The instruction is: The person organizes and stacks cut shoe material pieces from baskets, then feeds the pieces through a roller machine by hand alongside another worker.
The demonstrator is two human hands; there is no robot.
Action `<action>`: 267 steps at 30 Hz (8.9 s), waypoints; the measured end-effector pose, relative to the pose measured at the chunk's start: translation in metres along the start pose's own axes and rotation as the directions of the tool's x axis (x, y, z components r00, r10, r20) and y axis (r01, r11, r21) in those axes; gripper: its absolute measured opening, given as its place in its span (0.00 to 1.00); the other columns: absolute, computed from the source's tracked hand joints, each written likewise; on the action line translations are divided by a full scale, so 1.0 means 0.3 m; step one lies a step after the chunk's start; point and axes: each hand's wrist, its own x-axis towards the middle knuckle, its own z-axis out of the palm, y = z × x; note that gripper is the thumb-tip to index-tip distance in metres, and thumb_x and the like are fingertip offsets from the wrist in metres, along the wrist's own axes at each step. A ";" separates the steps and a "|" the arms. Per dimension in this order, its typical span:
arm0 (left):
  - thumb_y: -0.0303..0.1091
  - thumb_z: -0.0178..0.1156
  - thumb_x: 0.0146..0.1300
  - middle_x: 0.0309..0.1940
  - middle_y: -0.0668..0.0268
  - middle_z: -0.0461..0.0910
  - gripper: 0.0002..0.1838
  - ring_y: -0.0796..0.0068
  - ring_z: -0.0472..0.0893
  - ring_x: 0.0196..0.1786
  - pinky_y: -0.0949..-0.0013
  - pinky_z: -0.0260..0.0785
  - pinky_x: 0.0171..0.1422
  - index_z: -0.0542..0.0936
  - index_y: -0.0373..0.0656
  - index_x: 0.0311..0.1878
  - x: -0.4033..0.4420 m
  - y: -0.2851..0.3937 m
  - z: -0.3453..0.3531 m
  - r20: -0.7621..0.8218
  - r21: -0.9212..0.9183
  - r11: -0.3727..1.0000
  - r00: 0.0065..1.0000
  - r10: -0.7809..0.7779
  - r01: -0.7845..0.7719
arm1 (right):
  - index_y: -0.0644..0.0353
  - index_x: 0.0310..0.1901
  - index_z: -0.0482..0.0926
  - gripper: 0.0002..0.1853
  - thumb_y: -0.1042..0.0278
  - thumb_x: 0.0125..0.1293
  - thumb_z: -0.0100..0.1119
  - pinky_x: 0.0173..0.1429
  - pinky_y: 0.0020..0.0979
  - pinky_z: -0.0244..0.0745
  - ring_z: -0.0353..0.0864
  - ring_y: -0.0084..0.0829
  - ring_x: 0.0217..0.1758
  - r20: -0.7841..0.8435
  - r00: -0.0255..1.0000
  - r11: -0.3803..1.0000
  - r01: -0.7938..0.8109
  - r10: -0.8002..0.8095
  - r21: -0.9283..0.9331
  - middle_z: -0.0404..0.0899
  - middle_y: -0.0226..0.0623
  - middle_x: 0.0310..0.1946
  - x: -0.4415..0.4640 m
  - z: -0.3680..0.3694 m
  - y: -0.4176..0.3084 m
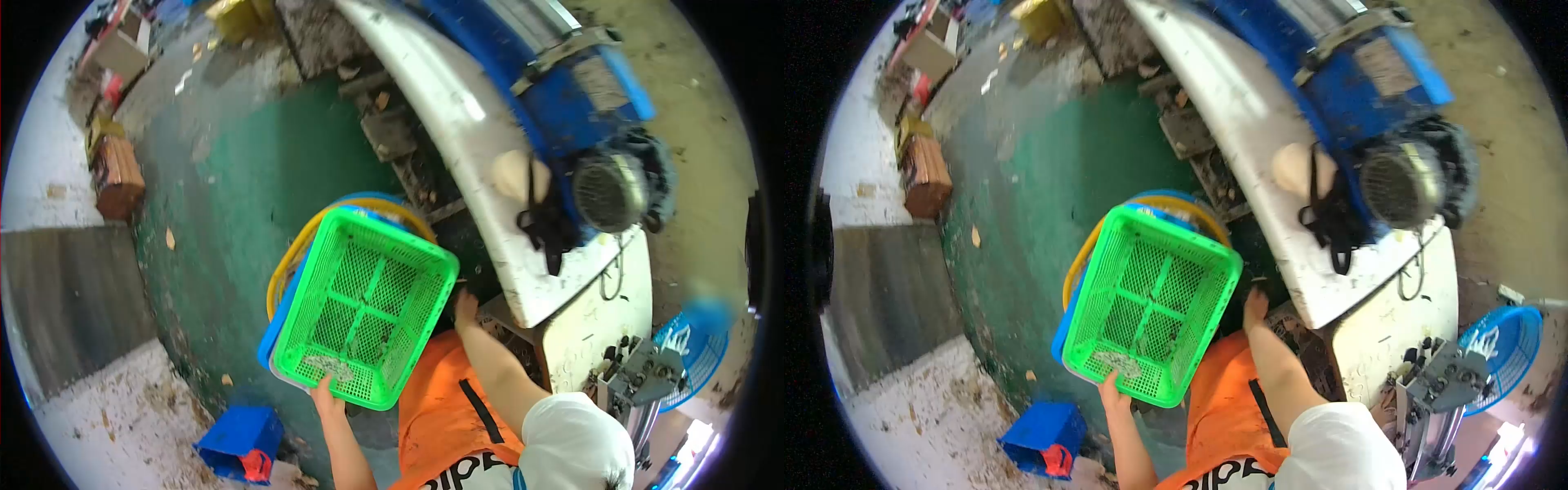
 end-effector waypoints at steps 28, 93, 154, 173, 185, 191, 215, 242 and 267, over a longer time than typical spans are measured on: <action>0.22 0.55 0.62 0.58 0.60 0.72 0.18 0.72 0.71 0.61 0.68 0.59 0.67 0.76 0.39 0.56 -0.596 0.229 1.305 0.846 0.432 0.700 0.524 -0.098 -0.568 | 0.66 0.44 0.78 0.14 0.64 0.63 0.61 0.26 0.30 0.75 0.78 0.24 0.30 -0.841 0.504 0.545 0.769 -0.197 0.333 0.80 0.35 0.37 0.505 -2.020 -1.002; 0.26 0.55 0.54 0.35 0.64 0.76 0.18 0.59 0.75 0.37 0.53 0.68 0.45 0.72 0.43 0.50 -0.474 0.695 -0.331 0.189 0.750 0.661 0.952 -0.242 0.019 | 0.61 0.43 0.82 0.36 0.30 0.56 0.54 0.51 0.37 0.72 0.79 0.43 0.47 0.811 0.522 0.828 0.554 -0.264 -0.088 0.81 0.49 0.40 -0.395 -0.210 -0.651; 0.35 0.61 0.60 0.31 0.67 0.82 0.14 0.78 0.78 0.37 0.72 0.67 0.47 0.82 0.34 0.43 -0.494 -0.044 3.772 0.971 0.031 0.319 -0.048 -0.235 -0.947 | 0.65 0.33 0.79 0.18 0.54 0.68 0.56 0.36 0.21 0.68 0.70 0.16 0.30 -0.680 0.607 0.269 0.632 0.411 0.727 0.76 0.26 0.28 0.425 -2.092 -1.056; 0.24 0.60 0.52 0.35 0.60 0.77 0.07 0.55 0.76 0.51 0.57 0.71 0.54 0.74 0.41 0.35 -1.151 0.171 2.750 0.022 -0.689 0.514 -0.724 -0.689 -0.510 | 0.64 0.30 0.78 0.17 0.54 0.64 0.62 0.32 0.20 0.63 0.66 0.14 0.27 -0.593 0.698 0.216 0.557 0.401 0.802 0.74 0.23 0.24 0.460 -2.108 -1.034; 0.30 0.47 0.68 0.36 0.59 0.78 0.10 0.69 0.78 0.35 0.63 0.73 0.41 0.73 0.31 0.41 -0.938 0.099 3.266 0.999 -0.035 0.579 -0.007 0.051 -0.814 | 0.64 0.30 0.78 0.19 0.53 0.62 0.64 0.35 0.22 0.65 0.68 0.16 0.29 -0.593 0.699 0.237 0.546 0.399 0.804 0.75 0.26 0.25 0.501 -2.081 -0.979; 0.19 0.58 0.57 0.42 0.57 0.78 0.15 0.66 0.79 0.40 0.63 0.73 0.43 0.72 0.29 0.48 -0.695 0.031 3.306 0.956 0.284 0.700 0.249 -0.154 -0.656 | 0.64 0.29 0.78 0.20 0.52 0.62 0.64 0.35 0.22 0.65 0.67 0.16 0.29 -0.625 0.663 0.260 0.572 0.413 0.778 0.75 0.26 0.25 0.499 -2.081 -0.989; 0.27 0.64 0.57 0.38 0.69 0.80 0.14 0.83 0.77 0.41 0.77 0.70 0.45 0.79 0.36 0.47 -1.064 0.424 3.234 0.711 -0.027 0.452 -0.335 -0.619 -0.892 | 0.57 0.44 0.81 0.20 0.65 0.46 0.67 0.65 0.46 0.61 0.72 0.44 0.57 -0.175 0.640 0.584 0.511 -0.748 -0.630 0.77 0.42 0.50 0.488 -2.085 -1.607; 0.26 0.61 0.56 0.57 0.60 0.73 0.19 0.56 0.67 0.65 0.58 0.56 0.69 0.77 0.43 0.53 -0.947 0.306 2.255 0.789 -0.367 -0.230 -0.433 0.435 -0.901 | 0.66 0.49 0.74 0.15 0.63 0.70 0.49 0.46 0.30 0.75 0.80 0.29 0.37 -0.097 0.711 0.165 0.290 -0.696 0.943 0.79 0.39 0.36 -0.186 -1.950 -1.145; 0.27 0.65 0.53 0.45 0.60 0.76 0.28 0.64 0.77 0.46 0.60 0.69 0.50 0.67 0.41 0.58 0.397 -0.032 -0.479 -0.464 0.522 0.818 0.885 0.033 0.243 | 0.59 0.58 0.69 0.32 0.59 0.51 0.66 0.58 0.40 0.70 0.75 0.47 0.56 0.578 0.714 0.755 0.611 -0.395 -0.239 0.75 0.49 0.53 -0.140 0.006 -0.922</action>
